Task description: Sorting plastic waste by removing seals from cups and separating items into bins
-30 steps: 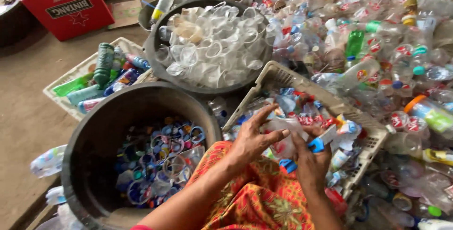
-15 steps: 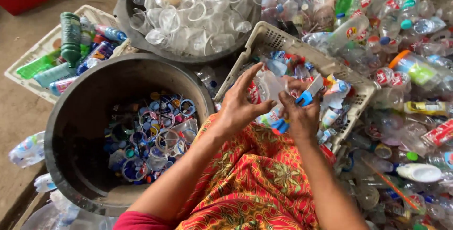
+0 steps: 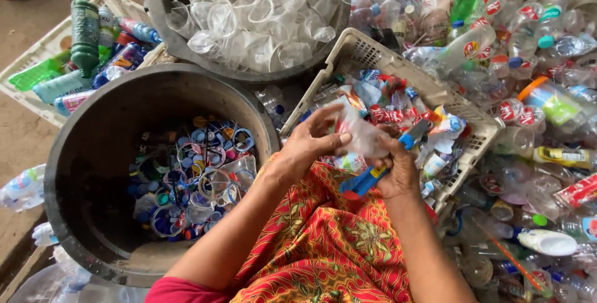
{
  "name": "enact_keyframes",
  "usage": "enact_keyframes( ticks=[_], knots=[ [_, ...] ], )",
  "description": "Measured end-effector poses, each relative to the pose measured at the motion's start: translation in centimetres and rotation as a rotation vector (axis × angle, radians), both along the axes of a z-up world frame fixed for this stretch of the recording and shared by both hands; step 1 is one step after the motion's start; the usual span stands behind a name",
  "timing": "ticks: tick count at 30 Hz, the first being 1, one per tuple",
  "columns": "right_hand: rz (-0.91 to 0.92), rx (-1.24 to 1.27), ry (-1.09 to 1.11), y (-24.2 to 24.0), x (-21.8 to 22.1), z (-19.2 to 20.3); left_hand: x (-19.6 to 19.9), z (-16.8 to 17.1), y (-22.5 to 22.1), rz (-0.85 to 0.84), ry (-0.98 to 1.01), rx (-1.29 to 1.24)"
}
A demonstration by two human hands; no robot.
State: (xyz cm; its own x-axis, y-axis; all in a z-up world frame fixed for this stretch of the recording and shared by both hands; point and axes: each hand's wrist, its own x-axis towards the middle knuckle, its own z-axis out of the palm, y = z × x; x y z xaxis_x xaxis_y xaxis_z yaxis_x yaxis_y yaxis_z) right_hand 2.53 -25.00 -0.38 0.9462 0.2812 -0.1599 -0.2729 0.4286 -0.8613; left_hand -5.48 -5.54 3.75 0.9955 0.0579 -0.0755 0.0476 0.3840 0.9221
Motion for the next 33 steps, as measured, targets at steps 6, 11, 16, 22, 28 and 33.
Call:
enact_keyframes(
  ticks=[6, 11, 16, 22, 28, 33],
  knots=[
    [-0.172, 0.178, 0.22, 5.2, -2.2, 1.9, 1.5, -3.9, -1.7, 0.134, 0.021, -0.141],
    [-0.084, 0.159, 0.319, 6.4, -4.8, 0.2, -0.1, 1.3, -1.2, 0.288, -0.138, -0.245],
    [-0.068, 0.194, 0.369, 6.9, -6.8, 0.2, 0.3, -3.5, 0.8, 0.264, -0.069, -0.105],
    [0.175, -0.259, 0.237, 3.4, -5.0, 2.8, -1.8, 0.0, 2.8, 0.328, -0.156, 0.097],
    [0.275, -0.891, -0.841, 1.1, -3.2, 10.5, -4.4, 3.4, 4.0, 0.255, -0.34, 0.669],
    [0.458, -1.252, -1.425, 2.8, -2.4, 16.1, -4.5, 2.7, 4.6, 0.186, -0.463, 0.867]
  ],
)
